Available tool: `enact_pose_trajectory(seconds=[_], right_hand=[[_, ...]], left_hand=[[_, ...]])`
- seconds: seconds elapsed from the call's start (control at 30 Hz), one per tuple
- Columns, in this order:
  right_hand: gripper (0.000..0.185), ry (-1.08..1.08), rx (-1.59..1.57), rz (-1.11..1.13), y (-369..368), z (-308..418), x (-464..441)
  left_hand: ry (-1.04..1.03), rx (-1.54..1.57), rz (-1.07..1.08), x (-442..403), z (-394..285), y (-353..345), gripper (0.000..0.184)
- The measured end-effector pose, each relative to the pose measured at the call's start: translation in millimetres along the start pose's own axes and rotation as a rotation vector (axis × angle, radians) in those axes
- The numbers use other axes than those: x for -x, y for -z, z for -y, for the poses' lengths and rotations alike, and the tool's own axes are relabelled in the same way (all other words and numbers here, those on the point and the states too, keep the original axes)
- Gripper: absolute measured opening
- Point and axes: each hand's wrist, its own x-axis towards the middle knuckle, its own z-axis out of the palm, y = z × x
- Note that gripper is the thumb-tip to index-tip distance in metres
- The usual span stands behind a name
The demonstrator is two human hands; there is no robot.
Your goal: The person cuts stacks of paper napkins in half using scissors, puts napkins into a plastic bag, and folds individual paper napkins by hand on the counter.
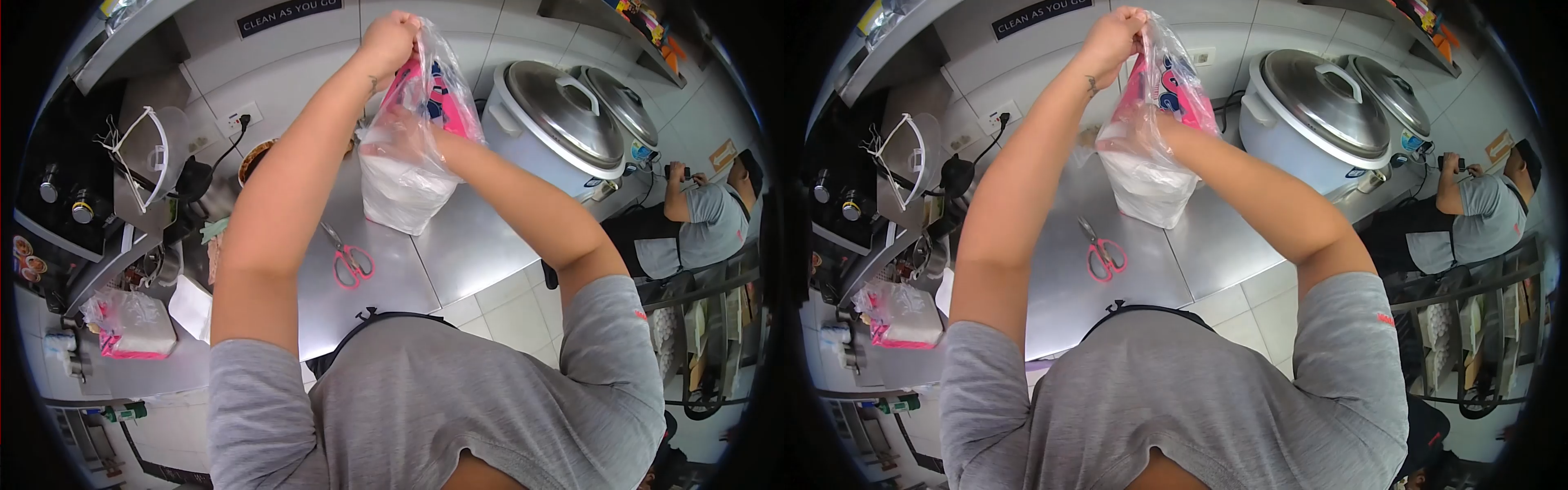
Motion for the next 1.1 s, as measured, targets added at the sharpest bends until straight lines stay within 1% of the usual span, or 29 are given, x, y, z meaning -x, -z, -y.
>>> enact_pose_trajectory(seconds=[0.03, 0.07, 0.13, 0.17, 0.2, 0.23, 0.3, 0.33, 0.37, 0.4, 0.47, 0.5, 0.53, 0.57, 0.6, 0.63, 0.67, 0.7, 0.73, 0.8, 0.83, 0.87, 0.9, 0.93, 0.97, 1.0, 1.07, 1.1], right_hand=[[0.072, -0.067, -0.029, -0.018, 2, 7, 6], [0.076, -0.083, 0.023, -0.058, -11, 4, 7], [0.086, -0.099, 0.132, -0.143, -20, 9, 6], [0.086, -0.185, 0.114, 0.024, -19, 5, 2], [0.087, -0.131, 0.094, 0.001, -33, -10, -9], [0.087, -0.081, 0.071, -0.021, -57, -40, -30], [0.082, -0.265, 0.041, 0.042, -26, -22, -26], [0.09, -0.296, 0.029, 0.084, -24, -20, -26], [0.099, -0.326, 0.016, 0.127, -23, -22, -30], [0.108, -0.357, 0.002, 0.171, -24, -28, -36], [0.081, -0.176, -0.046, 0.039, -48, -53, -38], [0.071, -0.144, -0.267, 0.101, 1, -36, -21], [0.062, -0.107, -0.492, 0.165, 28, -27, -9], [0.036, -0.472, -0.065, -0.153, 24, -43, -17], [0.034, -0.32, -0.438, -0.219, 75, -18, 8], [0.038, -0.397, -0.537, -0.427, 103, 3, 33], [0.037, -0.396, -0.505, -0.575, 121, 8, 53], [0.032, -0.257, -0.691, -0.82, 135, 37, 66], [0.03, -0.205, -0.777, -1.073, 139, 85, 79], [0.028, 0.093, -0.744, -1.172, 104, 123, 100], [0.027, 0.21, -0.853, -0.956, 63, 138, 103], [0.027, 0.292, -0.953, -0.729, 22, 152, 106], [0.032, -0.066, -0.432, -0.371, -8, 176, 100], [0.037, 0.002, -0.35, -0.35, -56, 181, 86], [0.042, -0.062, -0.282, -0.361, -114, 176, 83], [0.046, -0.183, -0.252, -0.325, -162, 172, 94], [0.048, -0.339, -0.565, 0.043, -171, 164, 94], [0.046, -0.451, -0.598, -0.08, -182, 140, 90]], left_hand=[[0.012, 0.023, 0.002, -4, 7, 0, 0.023], [-0.027, -0.01, -0.009, -3, 18, -1, 0.019], [-0.116, -0.081, -0.044, 15, 16, -5, 0.017], [-0.026, 0.005, -0.054, 22, 13, -7, 0.013], [-0.069, 0.032, -0.047, 24, 16, -1, 0.008], [-0.11, 0.06, -0.037, 24, 20, 10, 0.008], [-0.181, 0.053, -0.052, 38, 20, 36, 0.022], [-0.205, 0.018, -0.076, 57, 13, 48, 0.03], [-0.211, -0.057, -0.114, 89, -4, 51, 0.028], [-0.216, -0.133, -0.152, 125, -17, 54, 0.03], [-0.106, -0.179, -0.133, 178, -11, 80, 0.035], [-0.06, -0.184, -0.154, 207, 1, 95, 0.035], [-0.011, -0.191, -0.178, 238, 17, 110, 0.036], [0.048, -0.221, -0.221, 274, 34, 126, 0.032], [0.108, -0.254, -0.271, 311, 54, 143, 0.029], [0.17, -0.403, -0.361, 351, 82, 163, 0.026], [0.237, -0.556, -0.456, 390, 104, 182, 0.023], [0.321, -0.697, -0.525, 424, 109, 196, 0.024], [0.411, -0.836, -0.585, 453, 112, 210, 0.024], [0.358, -1.135, -0.607, 496, 125, 253, 0.032], [0.319, -1.272, -0.603, 514, 128, 275, 0.035], [0.36, -1.319, -0.613, 530, 130, 295, 0.04], [0.384, -1.349, -0.608, 540, 135, 315, 0.044], [0.392, -1.366, -0.59, 542, 144, 330, 0.049], [0.413, -1.384, -0.546, 544, 151, 343, 0.058], [0.437, -1.406, -0.497, 549, 157, 351, 0.066], [0.623, -1.347, -0.355, 555, 168, 352, 0.075], [0.566, -1.397, -0.365, 557, 173, 347, 0.075]])
